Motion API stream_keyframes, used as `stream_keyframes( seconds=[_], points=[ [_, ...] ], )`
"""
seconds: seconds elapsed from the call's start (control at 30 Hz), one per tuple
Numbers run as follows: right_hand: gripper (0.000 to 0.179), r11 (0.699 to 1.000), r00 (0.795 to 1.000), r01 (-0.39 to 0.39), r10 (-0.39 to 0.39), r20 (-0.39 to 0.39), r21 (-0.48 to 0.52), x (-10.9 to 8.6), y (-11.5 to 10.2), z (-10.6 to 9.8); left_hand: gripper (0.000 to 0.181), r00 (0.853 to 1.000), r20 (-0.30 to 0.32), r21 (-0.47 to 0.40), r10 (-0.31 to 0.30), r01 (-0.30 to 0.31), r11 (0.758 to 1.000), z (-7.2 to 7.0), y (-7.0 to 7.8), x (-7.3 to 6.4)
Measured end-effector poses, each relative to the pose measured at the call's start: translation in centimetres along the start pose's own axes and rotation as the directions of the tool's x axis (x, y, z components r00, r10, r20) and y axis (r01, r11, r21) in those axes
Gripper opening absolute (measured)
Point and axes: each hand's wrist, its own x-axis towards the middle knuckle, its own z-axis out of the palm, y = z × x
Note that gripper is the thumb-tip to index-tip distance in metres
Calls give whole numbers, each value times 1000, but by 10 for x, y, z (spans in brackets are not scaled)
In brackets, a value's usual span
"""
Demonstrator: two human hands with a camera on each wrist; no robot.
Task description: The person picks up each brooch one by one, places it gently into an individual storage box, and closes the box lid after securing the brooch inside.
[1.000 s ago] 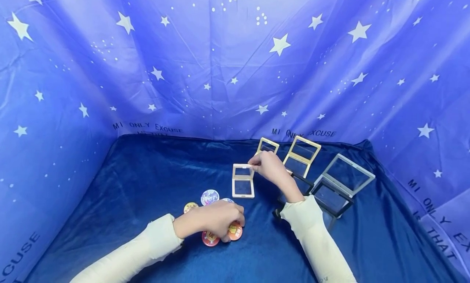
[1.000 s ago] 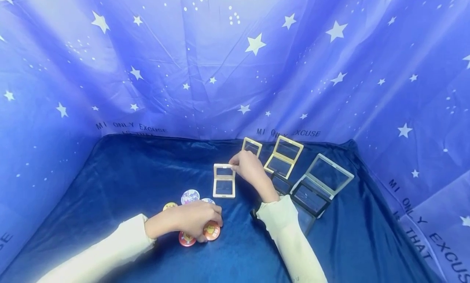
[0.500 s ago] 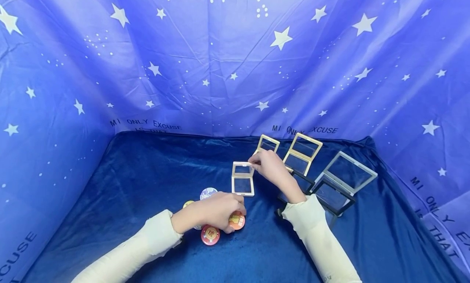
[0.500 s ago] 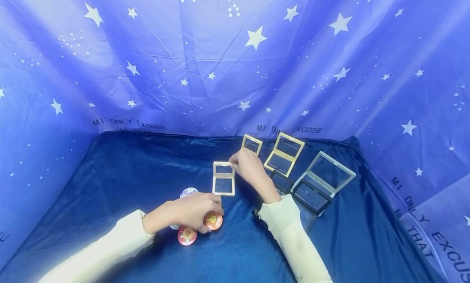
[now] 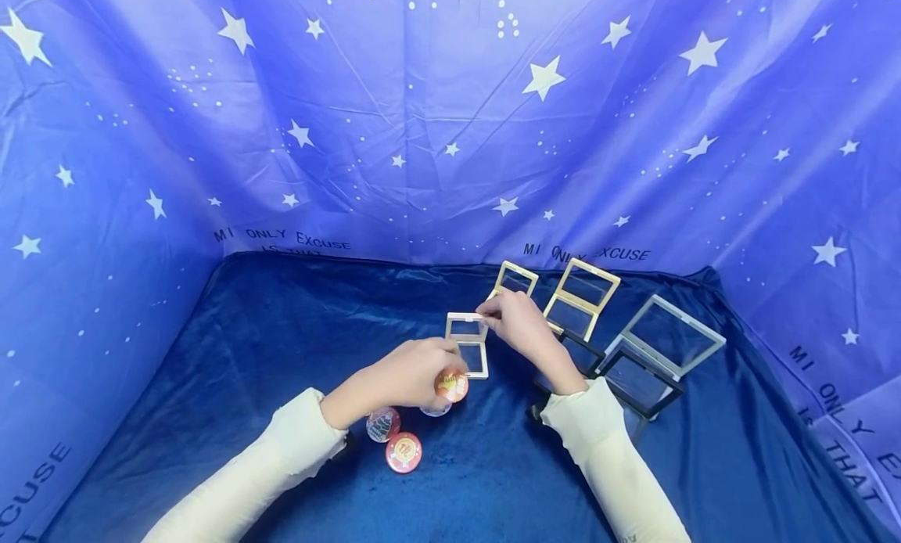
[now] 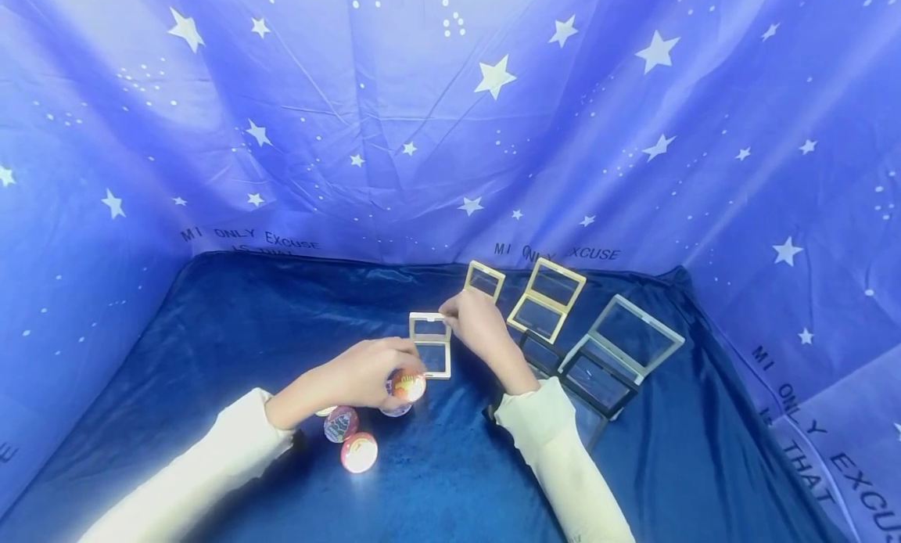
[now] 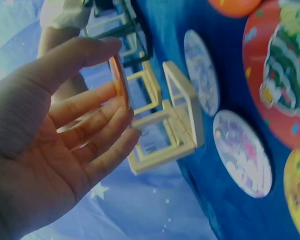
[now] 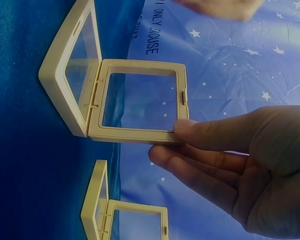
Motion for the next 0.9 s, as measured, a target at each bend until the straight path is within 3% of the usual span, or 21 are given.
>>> stream_keyframes(
  seconds=[0.13,0.37,0.9],
  points=[
    [11,1000,1000,-7,7,-5,5,0,-1,1,39,997,-56,-8,-52,52,999,-7,-5,3],
    [11,1000,999,-21,22,-35,21,0,-2,3,38,987,-133,-43,-90,85,995,-9,-12,9],
    [9,997,998,-53,55,-35,52,2,1,4,37,992,-104,-58,-69,63,996,-4,-19,31]
  ],
)
